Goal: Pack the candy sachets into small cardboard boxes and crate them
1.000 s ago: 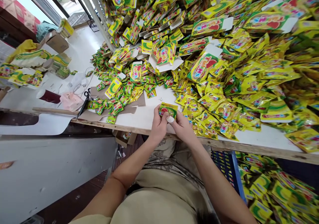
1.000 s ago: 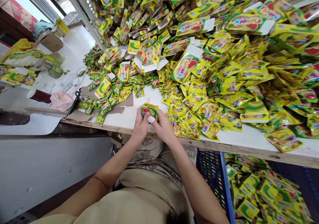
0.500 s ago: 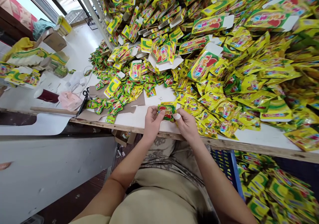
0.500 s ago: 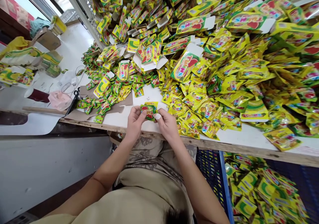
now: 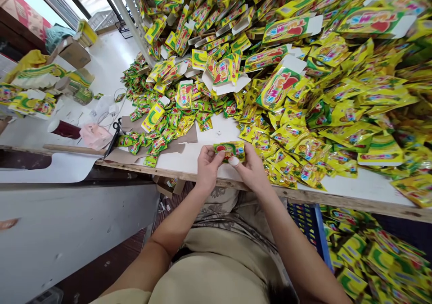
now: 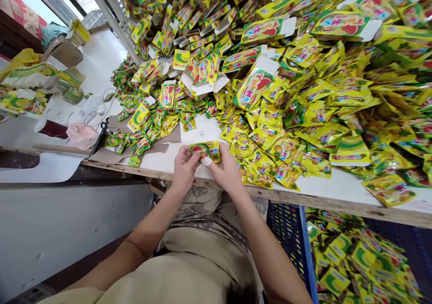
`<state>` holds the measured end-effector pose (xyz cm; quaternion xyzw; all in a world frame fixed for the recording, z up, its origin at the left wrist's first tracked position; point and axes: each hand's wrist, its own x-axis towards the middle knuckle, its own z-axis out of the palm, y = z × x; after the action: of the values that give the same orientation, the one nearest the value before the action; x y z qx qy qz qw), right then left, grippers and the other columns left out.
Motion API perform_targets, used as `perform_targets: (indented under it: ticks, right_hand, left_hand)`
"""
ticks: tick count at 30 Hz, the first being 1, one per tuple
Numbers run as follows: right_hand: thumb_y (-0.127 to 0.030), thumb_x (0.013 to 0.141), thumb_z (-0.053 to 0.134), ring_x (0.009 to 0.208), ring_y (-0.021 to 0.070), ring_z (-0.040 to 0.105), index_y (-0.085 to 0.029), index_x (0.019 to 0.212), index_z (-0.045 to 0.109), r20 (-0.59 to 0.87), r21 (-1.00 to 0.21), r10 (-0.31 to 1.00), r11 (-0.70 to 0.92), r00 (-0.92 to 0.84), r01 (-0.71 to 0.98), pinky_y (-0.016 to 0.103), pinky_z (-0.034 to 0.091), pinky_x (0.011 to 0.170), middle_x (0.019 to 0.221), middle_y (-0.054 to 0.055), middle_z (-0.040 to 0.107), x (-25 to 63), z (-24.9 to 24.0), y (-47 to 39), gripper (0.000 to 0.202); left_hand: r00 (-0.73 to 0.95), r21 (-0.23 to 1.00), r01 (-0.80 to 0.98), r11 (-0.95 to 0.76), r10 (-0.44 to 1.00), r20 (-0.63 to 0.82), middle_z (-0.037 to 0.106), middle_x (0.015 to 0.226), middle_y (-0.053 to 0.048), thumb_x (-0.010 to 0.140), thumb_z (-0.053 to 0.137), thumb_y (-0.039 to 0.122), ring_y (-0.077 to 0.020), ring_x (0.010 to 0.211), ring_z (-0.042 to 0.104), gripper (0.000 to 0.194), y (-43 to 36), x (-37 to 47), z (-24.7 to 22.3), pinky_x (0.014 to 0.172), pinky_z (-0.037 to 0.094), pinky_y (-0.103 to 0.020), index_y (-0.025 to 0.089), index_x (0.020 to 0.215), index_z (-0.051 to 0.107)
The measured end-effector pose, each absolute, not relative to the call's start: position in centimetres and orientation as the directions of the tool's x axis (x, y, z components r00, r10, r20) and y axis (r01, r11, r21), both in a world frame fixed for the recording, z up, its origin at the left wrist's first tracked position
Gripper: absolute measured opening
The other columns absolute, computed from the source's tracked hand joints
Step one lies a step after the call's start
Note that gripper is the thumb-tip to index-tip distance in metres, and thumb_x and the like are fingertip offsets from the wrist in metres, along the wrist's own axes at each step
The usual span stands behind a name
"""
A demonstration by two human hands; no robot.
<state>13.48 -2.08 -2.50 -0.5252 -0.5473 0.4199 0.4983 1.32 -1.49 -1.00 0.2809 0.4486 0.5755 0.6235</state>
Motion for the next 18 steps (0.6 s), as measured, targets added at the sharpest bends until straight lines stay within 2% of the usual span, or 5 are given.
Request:
perform_targets:
  ticks: [3,6,12,16,18]
  right_hand:
    - [-0.046,0.084,0.056,0.074,0.0182,0.054,-0.022,0.082,0.053,0.063,-0.984,0.989,0.04,0.131,0.171,0.03,0.045,0.066,0.074,0.0,0.058,13.1,-2.2,-2.0,0.024]
    - [-0.045,0.084,0.054,0.065,0.016,0.05,-0.022,0.071,0.049,0.022,-0.992,0.99,0.004,0.141,0.124,0.028,0.041,0.059,0.064,-0.002,0.051,13.2,-2.0,-1.9,0.027]
    - [-0.049,0.08,0.056,0.054,0.0149,0.043,-0.023,0.076,0.048,0.029,-0.94,0.991,-0.017,0.131,0.339,0.027,0.034,0.051,0.059,-0.002,0.051,13.8,-1.8,-2.2,0.027]
    - [-0.048,0.07,0.07,0.053,0.0157,0.048,-0.023,0.08,0.049,-0.009,-0.941,0.998,-0.027,0.055,0.338,0.028,0.037,0.048,0.062,-0.002,0.057,14.1,-1.8,-2.3,0.034]
    - [-0.048,0.071,0.07,0.054,0.0164,0.053,-0.023,0.083,0.051,-0.05,-0.966,0.998,-0.06,0.044,0.253,0.028,0.041,0.048,0.067,-0.001,0.06,14.3,-2.0,-2.2,0.034]
  left_hand:
    - [-0.069,0.858,-0.485,0.172,0.97,-0.233,0.067,0.083,0.002,0.065,0.08,0.029,-0.0097,0.078,0.063,0.035,-2.1,1.7,-0.8,0.077,0.049,-0.024,0.018,0.087,0.054]
    - [-0.004,0.833,-0.494,0.251,0.957,-0.291,0.067,0.078,0.002,0.063,0.081,0.026,-0.009,0.071,0.062,0.038,-2.3,1.7,-0.6,0.073,0.048,-0.023,0.017,0.09,0.056]
    - [-0.025,0.835,-0.493,0.244,0.955,-0.294,0.069,0.079,0.001,0.061,0.082,0.027,-0.0103,0.071,0.063,0.04,-2.7,1.4,-1.0,0.074,0.048,-0.025,0.017,0.09,0.058]
    - [0.0,0.916,-0.342,0.21,0.975,-0.223,0.067,0.081,-0.002,0.064,0.08,0.034,-0.0119,0.073,0.062,0.038,-2.7,1.0,-1.1,0.074,0.048,-0.027,0.017,0.089,0.058]
    - [0.023,0.978,-0.16,0.136,0.991,-0.134,0.066,0.096,-0.006,0.069,0.076,0.036,-0.0136,0.082,0.062,0.033,-2.0,0.0,-0.8,0.076,0.048,-0.027,0.017,0.09,0.06]
